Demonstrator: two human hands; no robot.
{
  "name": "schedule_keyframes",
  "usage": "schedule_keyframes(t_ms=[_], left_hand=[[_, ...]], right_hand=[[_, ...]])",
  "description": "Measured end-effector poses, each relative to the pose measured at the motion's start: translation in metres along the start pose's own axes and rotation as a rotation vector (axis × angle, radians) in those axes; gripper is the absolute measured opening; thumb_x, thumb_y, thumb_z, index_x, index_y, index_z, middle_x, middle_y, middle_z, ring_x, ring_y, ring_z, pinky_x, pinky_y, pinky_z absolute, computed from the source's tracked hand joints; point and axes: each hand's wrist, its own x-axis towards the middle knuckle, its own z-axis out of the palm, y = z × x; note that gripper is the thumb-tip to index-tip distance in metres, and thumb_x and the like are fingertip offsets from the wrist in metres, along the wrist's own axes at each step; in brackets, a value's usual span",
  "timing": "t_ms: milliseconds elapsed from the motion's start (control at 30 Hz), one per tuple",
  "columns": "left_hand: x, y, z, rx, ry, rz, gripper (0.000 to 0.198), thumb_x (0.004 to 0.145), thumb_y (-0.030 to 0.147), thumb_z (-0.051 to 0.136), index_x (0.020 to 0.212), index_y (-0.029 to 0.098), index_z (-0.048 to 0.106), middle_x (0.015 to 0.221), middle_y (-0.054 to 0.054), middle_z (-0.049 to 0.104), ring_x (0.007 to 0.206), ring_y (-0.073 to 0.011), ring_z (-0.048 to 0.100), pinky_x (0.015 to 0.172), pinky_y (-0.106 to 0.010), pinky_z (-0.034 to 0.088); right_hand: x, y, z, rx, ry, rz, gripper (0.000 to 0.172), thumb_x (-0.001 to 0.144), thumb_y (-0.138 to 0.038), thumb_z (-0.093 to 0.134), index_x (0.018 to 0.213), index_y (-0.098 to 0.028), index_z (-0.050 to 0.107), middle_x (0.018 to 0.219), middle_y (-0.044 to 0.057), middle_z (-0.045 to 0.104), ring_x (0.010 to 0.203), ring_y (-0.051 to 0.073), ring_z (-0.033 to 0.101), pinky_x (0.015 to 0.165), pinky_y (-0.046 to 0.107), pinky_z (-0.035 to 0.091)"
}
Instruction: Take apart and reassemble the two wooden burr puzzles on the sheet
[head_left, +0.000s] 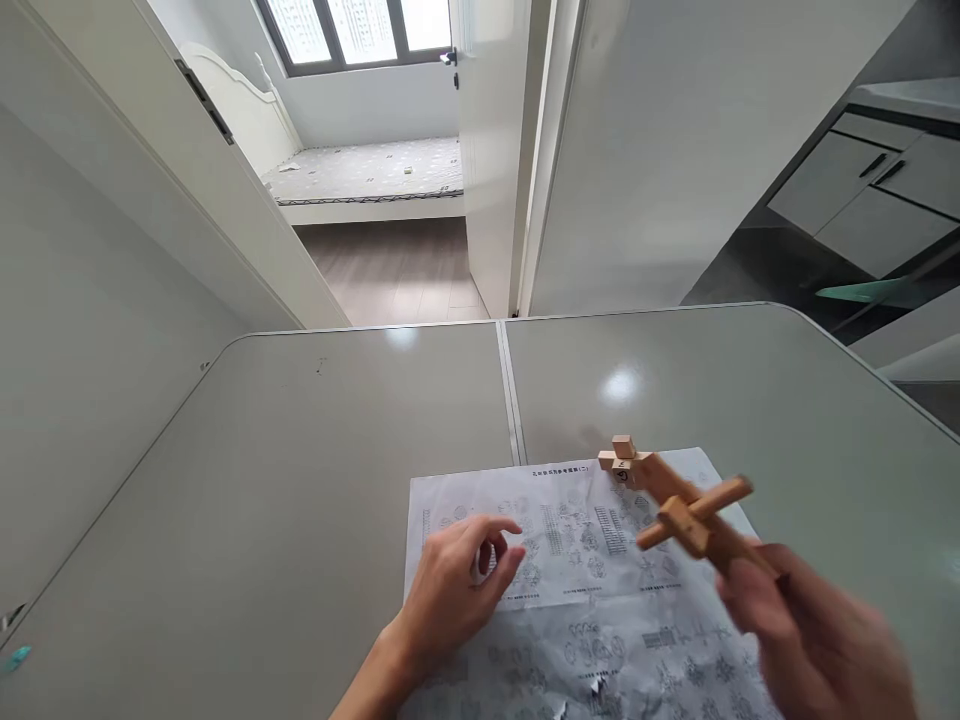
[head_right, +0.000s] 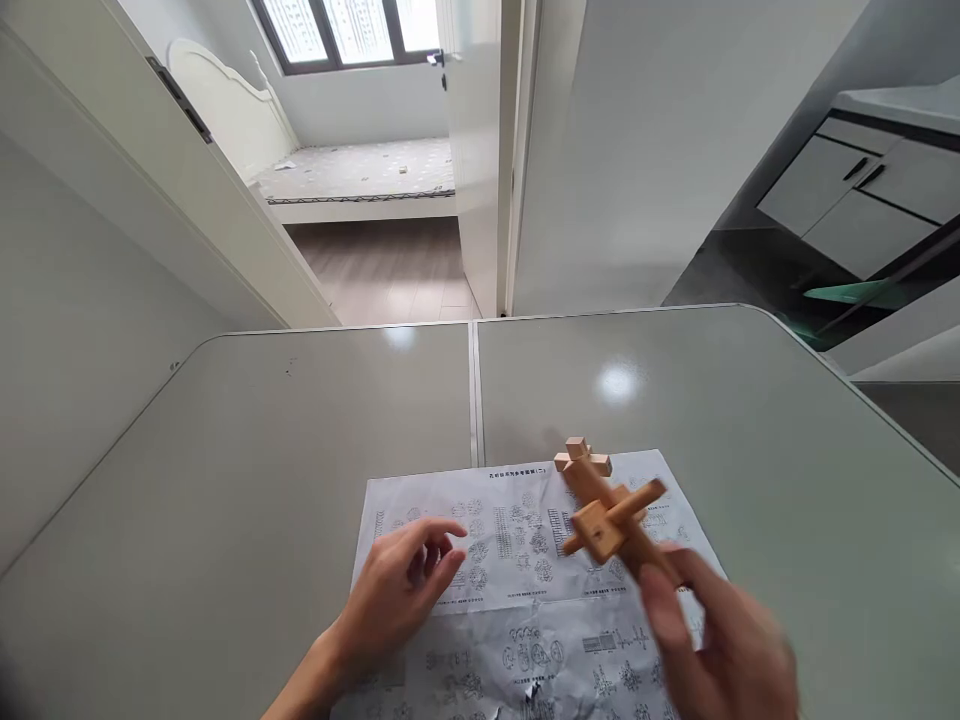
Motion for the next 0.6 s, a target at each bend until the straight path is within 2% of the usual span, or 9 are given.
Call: schedule_keyframes(t_ms=[67,133,200,267,333,433,600], left_hand=[[0.001,0.004,-0.003,-0.295,-0.041,-0.051,0.040,0.101,0.056,0.068,0.119,0.021,0.070,0.097,-0.006,0.075,0.080,-0.0172,0.067,0.072,-0.028,0.053],[0.001,0.006,-0.007,-0.601,-0.104,-0.044,0.072,0.088,0.075,0.074,0.135,0.022,0.066,0.126,-0.014,0.073,0.107,-0.0268,0.070,0.090,-0.037,0.057],[0.002,0.006,-0.009,-0.849,-0.187,-0.034,0.100,0.074,0.085,0.079,0.149,0.022,0.060,0.148,-0.020,0.063,0.133,-0.0387,0.062,0.110,-0.050,0.051],[0.001,0.005,-0.008,-1.016,-0.269,-0.048,0.115,0.064,0.086,0.085,0.155,0.023,0.056,0.156,-0.022,0.057,0.147,-0.0462,0.051,0.121,-0.061,0.040],[0.001,0.004,-0.007,-1.122,-0.330,-0.064,0.118,0.061,0.084,0.088,0.157,0.023,0.055,0.157,-0.023,0.057,0.149,-0.0482,0.049,0.123,-0.066,0.035],[-0.001,0.005,-0.004,-1.214,-0.372,-0.060,0.112,0.063,0.081,0.089,0.153,0.022,0.058,0.151,-0.024,0.063,0.141,-0.0469,0.058,0.119,-0.066,0.040],[-0.001,0.011,-0.006,-1.202,-0.329,-0.061,0.088,0.076,0.073,0.087,0.143,0.020,0.064,0.137,-0.023,0.072,0.131,-0.0431,0.067,0.112,-0.061,0.049]], right_hand=[[-0.006,-0.014,0.016,0.067,-0.009,-0.155,0.022,0.106,-0.039,0.058,0.092,-0.025,0.068,0.063,-0.001,0.067,0.044,0.015,0.056,0.045,0.028,0.043],[-0.010,-0.028,0.033,0.195,-0.077,-0.371,0.019,0.103,-0.026,0.061,0.084,-0.025,0.061,0.062,-0.002,0.064,0.044,0.014,0.056,0.049,0.027,0.047],[-0.012,-0.042,0.047,0.275,-0.167,-0.424,0.026,0.103,-0.017,0.056,0.079,-0.025,0.052,0.058,-0.004,0.057,0.045,0.014,0.056,0.052,0.026,0.048],[-0.013,-0.053,0.059,0.319,-0.218,-0.458,0.024,0.103,-0.014,0.054,0.082,-0.025,0.050,0.060,-0.005,0.054,0.047,0.013,0.056,0.054,0.025,0.047],[-0.015,-0.061,0.067,0.351,-0.245,-0.483,0.023,0.102,-0.012,0.054,0.083,-0.024,0.048,0.061,-0.006,0.051,0.047,0.012,0.052,0.052,0.024,0.043],[-0.018,-0.066,0.075,0.373,-0.255,-0.495,0.024,0.100,-0.011,0.053,0.082,-0.025,0.045,0.061,-0.006,0.050,0.047,0.011,0.051,0.053,0.024,0.042],[-0.021,-0.068,0.080,0.371,-0.305,-0.384,0.024,0.104,-0.018,0.054,0.082,-0.025,0.047,0.062,-0.005,0.053,0.049,0.013,0.053,0.053,0.025,0.041]])
